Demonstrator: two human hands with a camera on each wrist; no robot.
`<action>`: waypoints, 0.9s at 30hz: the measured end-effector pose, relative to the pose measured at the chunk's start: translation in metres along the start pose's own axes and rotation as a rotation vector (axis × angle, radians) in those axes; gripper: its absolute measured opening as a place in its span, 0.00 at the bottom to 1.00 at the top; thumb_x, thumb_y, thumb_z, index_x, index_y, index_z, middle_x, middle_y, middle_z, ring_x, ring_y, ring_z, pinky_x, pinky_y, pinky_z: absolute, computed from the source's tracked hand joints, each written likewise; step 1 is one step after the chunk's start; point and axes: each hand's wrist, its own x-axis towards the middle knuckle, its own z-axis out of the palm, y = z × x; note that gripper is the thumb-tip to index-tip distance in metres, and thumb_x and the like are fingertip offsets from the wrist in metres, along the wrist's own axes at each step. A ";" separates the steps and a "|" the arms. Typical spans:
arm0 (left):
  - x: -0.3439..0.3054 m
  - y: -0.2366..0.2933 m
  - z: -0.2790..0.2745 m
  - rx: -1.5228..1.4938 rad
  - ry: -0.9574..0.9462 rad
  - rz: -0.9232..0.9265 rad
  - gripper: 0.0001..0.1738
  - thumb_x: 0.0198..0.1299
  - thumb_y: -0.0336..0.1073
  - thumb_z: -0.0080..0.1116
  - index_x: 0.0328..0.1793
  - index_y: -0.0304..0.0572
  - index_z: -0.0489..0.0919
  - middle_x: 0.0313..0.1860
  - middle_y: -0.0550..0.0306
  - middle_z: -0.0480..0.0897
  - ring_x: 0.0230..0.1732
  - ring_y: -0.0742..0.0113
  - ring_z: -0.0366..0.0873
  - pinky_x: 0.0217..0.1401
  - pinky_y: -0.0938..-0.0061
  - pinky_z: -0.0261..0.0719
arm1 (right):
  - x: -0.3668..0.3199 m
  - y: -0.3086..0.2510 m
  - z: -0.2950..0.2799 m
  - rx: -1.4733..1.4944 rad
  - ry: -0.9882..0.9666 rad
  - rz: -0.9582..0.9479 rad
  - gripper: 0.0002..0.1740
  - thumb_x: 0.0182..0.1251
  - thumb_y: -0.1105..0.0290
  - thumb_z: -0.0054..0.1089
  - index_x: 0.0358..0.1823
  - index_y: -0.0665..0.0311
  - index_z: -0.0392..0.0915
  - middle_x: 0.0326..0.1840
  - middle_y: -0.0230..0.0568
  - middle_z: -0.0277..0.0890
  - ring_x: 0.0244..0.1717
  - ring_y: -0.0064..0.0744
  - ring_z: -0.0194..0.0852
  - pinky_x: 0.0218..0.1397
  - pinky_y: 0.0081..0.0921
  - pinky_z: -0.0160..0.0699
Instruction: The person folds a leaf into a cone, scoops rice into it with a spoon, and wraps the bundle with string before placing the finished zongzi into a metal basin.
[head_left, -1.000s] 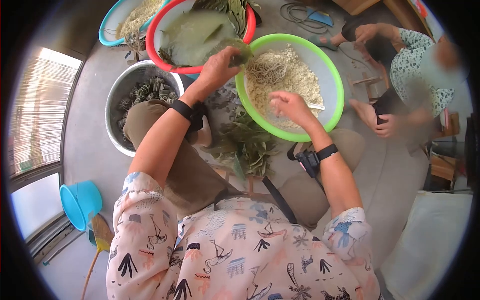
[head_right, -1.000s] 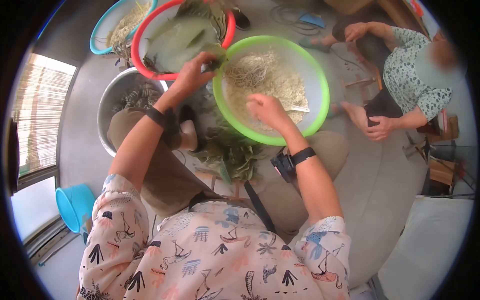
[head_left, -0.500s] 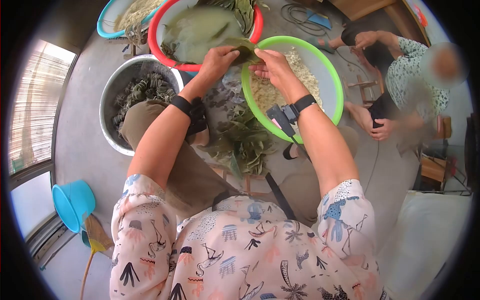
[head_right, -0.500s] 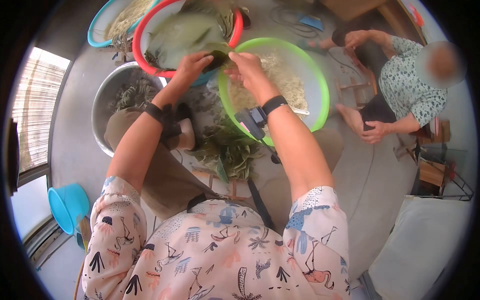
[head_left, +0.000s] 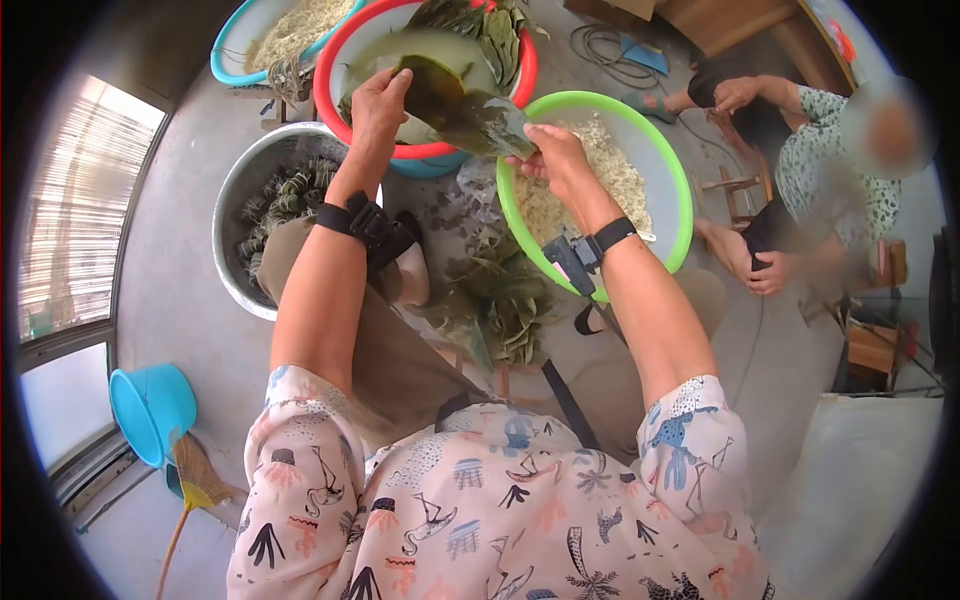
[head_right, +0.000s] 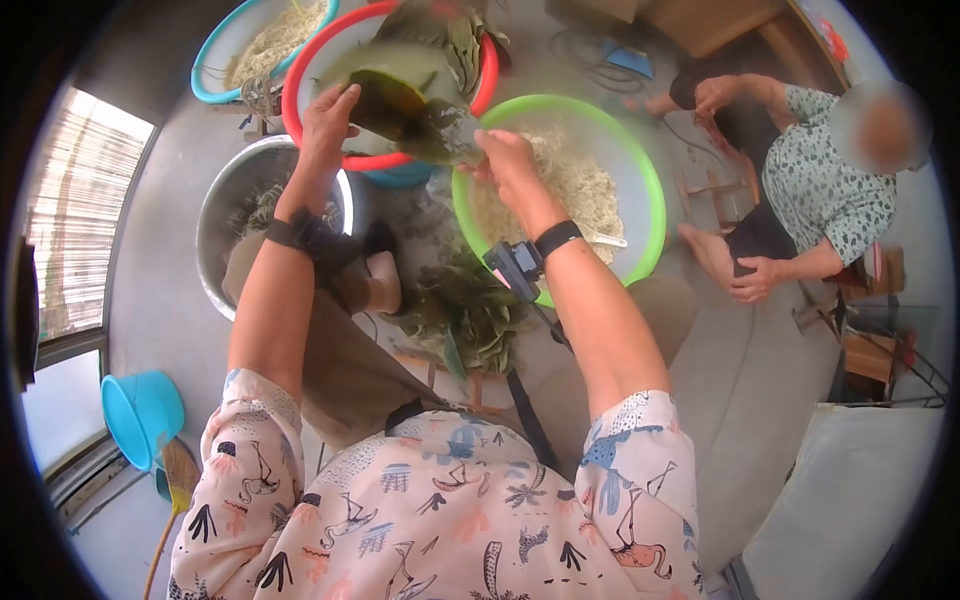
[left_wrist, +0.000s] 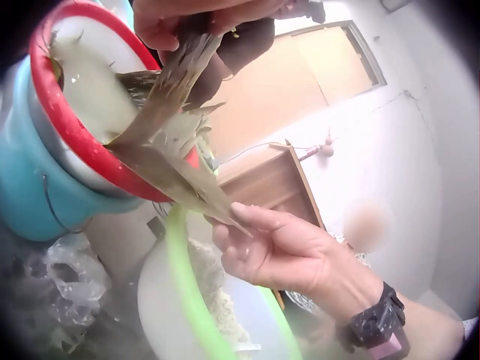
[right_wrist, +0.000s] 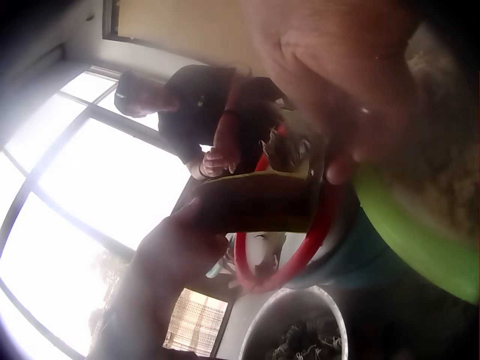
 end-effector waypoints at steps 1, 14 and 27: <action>-0.001 0.000 -0.001 -0.010 -0.052 -0.081 0.18 0.66 0.46 0.57 0.54 0.44 0.82 0.41 0.65 0.84 0.37 0.78 0.77 0.35 0.81 0.73 | -0.003 -0.001 0.002 0.001 -0.001 0.000 0.15 0.70 0.65 0.54 0.50 0.69 0.75 0.43 0.38 0.81 0.32 0.33 0.85 0.30 0.18 0.74; -0.017 -0.007 0.027 -0.111 -0.162 -0.034 0.16 0.65 0.41 0.56 0.51 0.37 0.83 0.33 0.63 0.82 0.28 0.77 0.76 0.30 0.80 0.77 | -0.011 0.008 0.016 -0.066 -0.079 -0.303 0.22 0.66 0.74 0.59 0.61 0.65 0.68 0.50 0.36 0.79 0.43 0.25 0.79 0.41 0.19 0.74; -0.039 -0.017 0.053 0.498 -0.310 0.396 0.21 0.53 0.35 0.67 0.53 0.33 0.80 0.38 0.48 0.86 0.42 0.66 0.84 0.46 0.71 0.78 | 0.002 0.010 0.027 -0.026 -0.128 -0.364 0.23 0.66 0.72 0.56 0.62 0.67 0.70 0.48 0.36 0.80 0.46 0.24 0.79 0.43 0.22 0.76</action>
